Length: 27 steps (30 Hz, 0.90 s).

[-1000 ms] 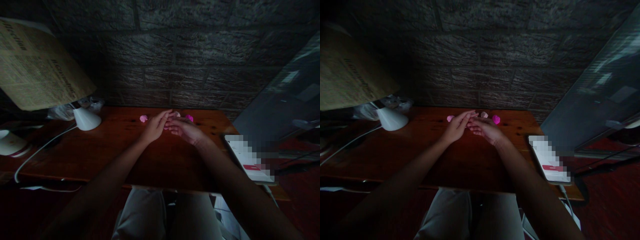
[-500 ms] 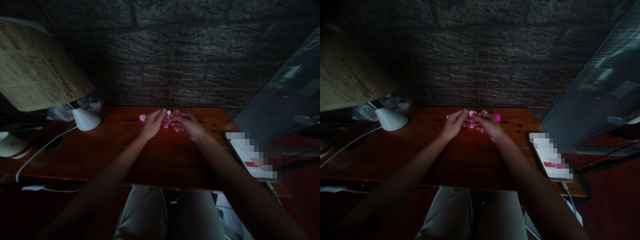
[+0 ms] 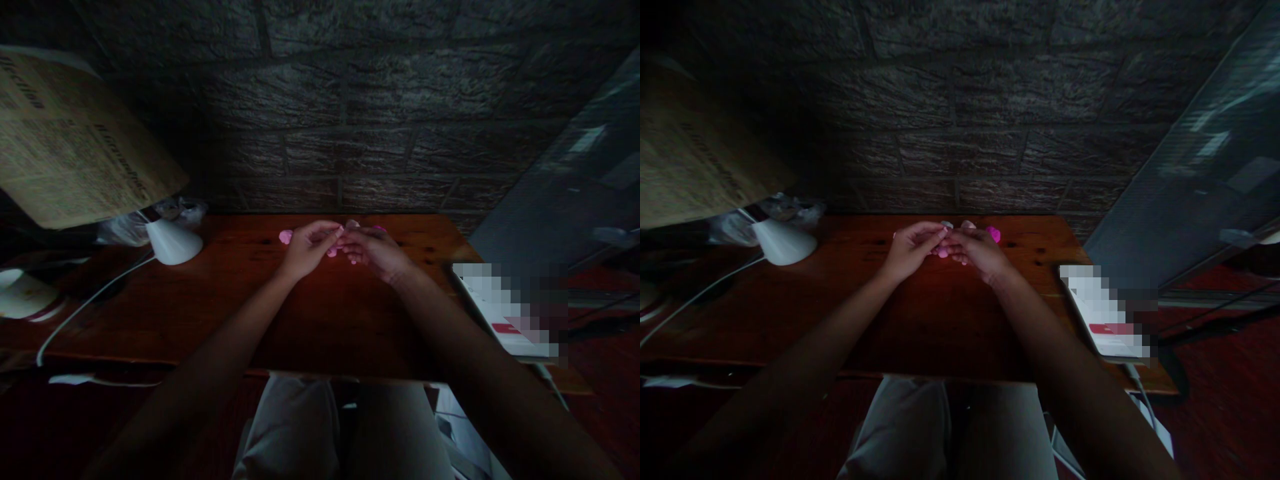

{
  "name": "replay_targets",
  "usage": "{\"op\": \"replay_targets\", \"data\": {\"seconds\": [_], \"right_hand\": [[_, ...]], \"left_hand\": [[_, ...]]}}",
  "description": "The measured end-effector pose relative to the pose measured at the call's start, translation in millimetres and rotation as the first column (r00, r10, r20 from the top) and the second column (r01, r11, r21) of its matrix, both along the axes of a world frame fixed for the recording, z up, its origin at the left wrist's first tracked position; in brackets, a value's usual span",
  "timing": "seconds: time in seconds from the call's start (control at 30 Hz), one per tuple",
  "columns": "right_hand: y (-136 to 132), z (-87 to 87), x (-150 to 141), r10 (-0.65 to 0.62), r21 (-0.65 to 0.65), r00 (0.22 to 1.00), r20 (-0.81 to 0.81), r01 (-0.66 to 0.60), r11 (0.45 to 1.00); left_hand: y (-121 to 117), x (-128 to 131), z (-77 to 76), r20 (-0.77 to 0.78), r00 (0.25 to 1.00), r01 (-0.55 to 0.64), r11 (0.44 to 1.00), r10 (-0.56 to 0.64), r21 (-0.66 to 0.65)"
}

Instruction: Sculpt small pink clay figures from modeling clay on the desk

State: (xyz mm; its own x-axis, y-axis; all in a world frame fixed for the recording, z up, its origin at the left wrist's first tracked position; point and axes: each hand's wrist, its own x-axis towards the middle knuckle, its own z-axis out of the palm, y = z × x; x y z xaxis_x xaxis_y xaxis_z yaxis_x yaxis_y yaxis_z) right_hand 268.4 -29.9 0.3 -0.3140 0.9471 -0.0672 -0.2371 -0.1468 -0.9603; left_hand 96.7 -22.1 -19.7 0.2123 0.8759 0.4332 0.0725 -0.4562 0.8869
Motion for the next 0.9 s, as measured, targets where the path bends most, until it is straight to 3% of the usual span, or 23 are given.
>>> {"op": "replay_targets", "data": {"seconds": [0.37,0.67,0.9], "right_hand": [[2,-3.8,3,0.053,0.028,0.999,-0.013,-0.052,0.998],[-1,1.5,5,0.083,-0.08,0.984,-0.157,-0.097,0.992],[-1,3.5,6,0.114,-0.128,0.978,-0.173,-0.138,0.982]], "left_hand": [[3,-4,-3.1,-0.029,0.999,0.027,0.998,-0.025,0.05],[-3,-6,6.4,-0.024,0.993,0.119,0.993,-0.119,0.018],[-5,-5,5.3,-0.018,0.999,0.039,0.998,-0.038,0.041]]}}
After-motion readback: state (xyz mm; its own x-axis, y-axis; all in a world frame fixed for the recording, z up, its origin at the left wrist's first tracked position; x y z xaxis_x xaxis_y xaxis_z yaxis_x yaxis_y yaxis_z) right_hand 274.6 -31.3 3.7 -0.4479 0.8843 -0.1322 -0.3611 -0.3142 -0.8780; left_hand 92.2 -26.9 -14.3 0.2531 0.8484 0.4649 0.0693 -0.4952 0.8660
